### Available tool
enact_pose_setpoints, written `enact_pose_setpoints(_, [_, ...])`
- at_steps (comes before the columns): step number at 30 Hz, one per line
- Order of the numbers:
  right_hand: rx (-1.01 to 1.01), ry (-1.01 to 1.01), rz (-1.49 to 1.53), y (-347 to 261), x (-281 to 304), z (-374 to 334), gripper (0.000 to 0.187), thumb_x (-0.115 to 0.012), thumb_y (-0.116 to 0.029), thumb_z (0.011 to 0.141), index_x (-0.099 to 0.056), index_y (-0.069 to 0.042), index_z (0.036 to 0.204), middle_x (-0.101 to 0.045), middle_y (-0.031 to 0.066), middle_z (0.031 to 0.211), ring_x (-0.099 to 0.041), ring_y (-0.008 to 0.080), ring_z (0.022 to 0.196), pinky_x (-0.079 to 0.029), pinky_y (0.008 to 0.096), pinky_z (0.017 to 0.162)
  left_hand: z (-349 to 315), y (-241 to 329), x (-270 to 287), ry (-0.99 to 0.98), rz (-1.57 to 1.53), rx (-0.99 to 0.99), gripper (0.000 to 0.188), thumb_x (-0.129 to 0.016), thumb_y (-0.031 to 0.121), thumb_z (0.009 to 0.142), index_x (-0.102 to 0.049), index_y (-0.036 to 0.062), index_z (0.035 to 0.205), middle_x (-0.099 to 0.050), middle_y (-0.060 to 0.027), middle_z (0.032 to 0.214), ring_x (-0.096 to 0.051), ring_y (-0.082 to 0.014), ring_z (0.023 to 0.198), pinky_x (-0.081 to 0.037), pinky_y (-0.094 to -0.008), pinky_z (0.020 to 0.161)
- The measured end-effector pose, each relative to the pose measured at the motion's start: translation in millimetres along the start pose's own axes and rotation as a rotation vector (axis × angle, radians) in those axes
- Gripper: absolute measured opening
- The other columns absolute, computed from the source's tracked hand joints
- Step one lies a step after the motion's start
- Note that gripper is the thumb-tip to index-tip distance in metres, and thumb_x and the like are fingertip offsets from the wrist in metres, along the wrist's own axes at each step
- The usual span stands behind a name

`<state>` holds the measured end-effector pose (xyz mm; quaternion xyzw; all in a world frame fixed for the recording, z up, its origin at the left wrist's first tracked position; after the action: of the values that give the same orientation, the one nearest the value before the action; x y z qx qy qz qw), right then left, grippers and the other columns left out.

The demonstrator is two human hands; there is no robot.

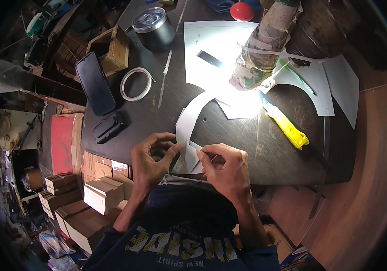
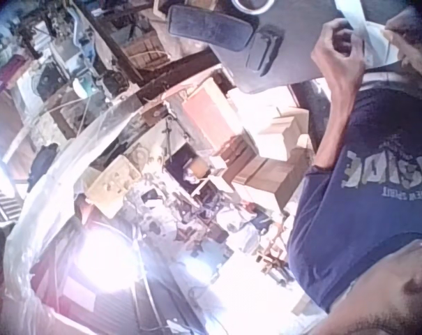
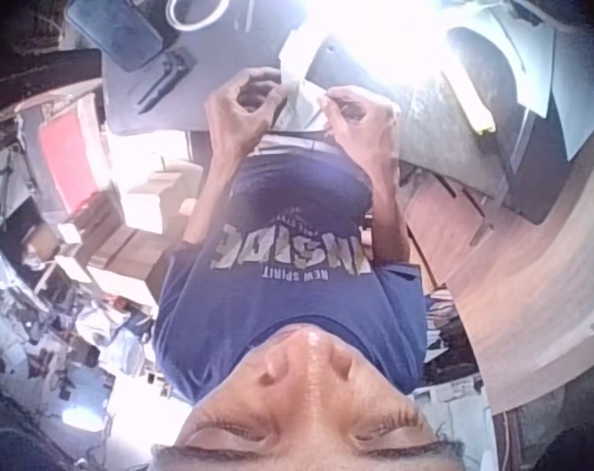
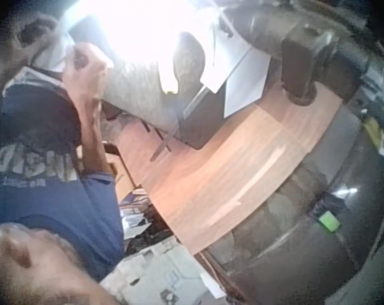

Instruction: The person cuts a curved shape from paper using a utility knife and a straightedge, then wraps the paper around a black tumbler to check the fit.

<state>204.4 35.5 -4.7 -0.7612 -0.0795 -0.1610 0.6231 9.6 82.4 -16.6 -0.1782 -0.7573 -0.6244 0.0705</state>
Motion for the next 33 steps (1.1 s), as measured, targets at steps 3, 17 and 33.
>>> enact_pose_setpoints(3, [-0.007,-0.014,0.025,0.6,0.0,-0.4,0.012,-0.077,-0.003,0.095,-0.076,0.008,0.098,-0.076,0.0111,0.079,-0.076,0.0135,0.066,-0.06,0.0242,0.058,-0.8,1.2,0.7,0.003,-0.002,0.003,0.028,-0.084,0.011,0.092,-0.074,-0.0027,0.114,-0.078,-0.0106,0.089,-0.073,-0.012,0.081,-0.059,-0.0268,0.07])
enact_pose_setpoints(17, [-0.031,-0.066,0.104,3.2,2.2,1.2,0.01,-0.076,-0.001,0.094,-0.075,0.008,0.096,-0.077,0.012,0.08,-0.078,0.0143,0.073,-0.063,0.0251,0.065,-2.9,-0.7,0.7,0.037,-0.043,-0.035,0.027,-0.085,0.013,0.091,-0.075,0.0007,0.113,-0.08,-0.0137,0.09,-0.07,-0.0096,0.067,-0.055,-0.0257,0.06])
enact_pose_setpoints(33, [-0.038,-0.061,0.075,4.8,0.7,2.7,0.01,-0.077,-0.003,0.094,-0.075,0.007,0.095,-0.077,0.0111,0.078,-0.077,0.0133,0.07,-0.062,0.0237,0.062,-5.0,20.3,-6.2,0.034,0.296,-0.484,0.029,-0.075,-0.004,0.086,-0.078,0.0054,0.113,-0.072,-0.0112,0.126,-0.062,-0.0314,0.107,-0.053,-0.0405,0.093])
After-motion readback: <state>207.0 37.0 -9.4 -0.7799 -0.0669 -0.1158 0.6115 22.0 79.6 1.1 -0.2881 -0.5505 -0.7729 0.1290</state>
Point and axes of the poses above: each hand's wrist, its own z-axis towards the middle knuckle, its own x-axis out of the back of the hand, y = z × x, the point moved 6 cm from there along z, towards the middle knuckle
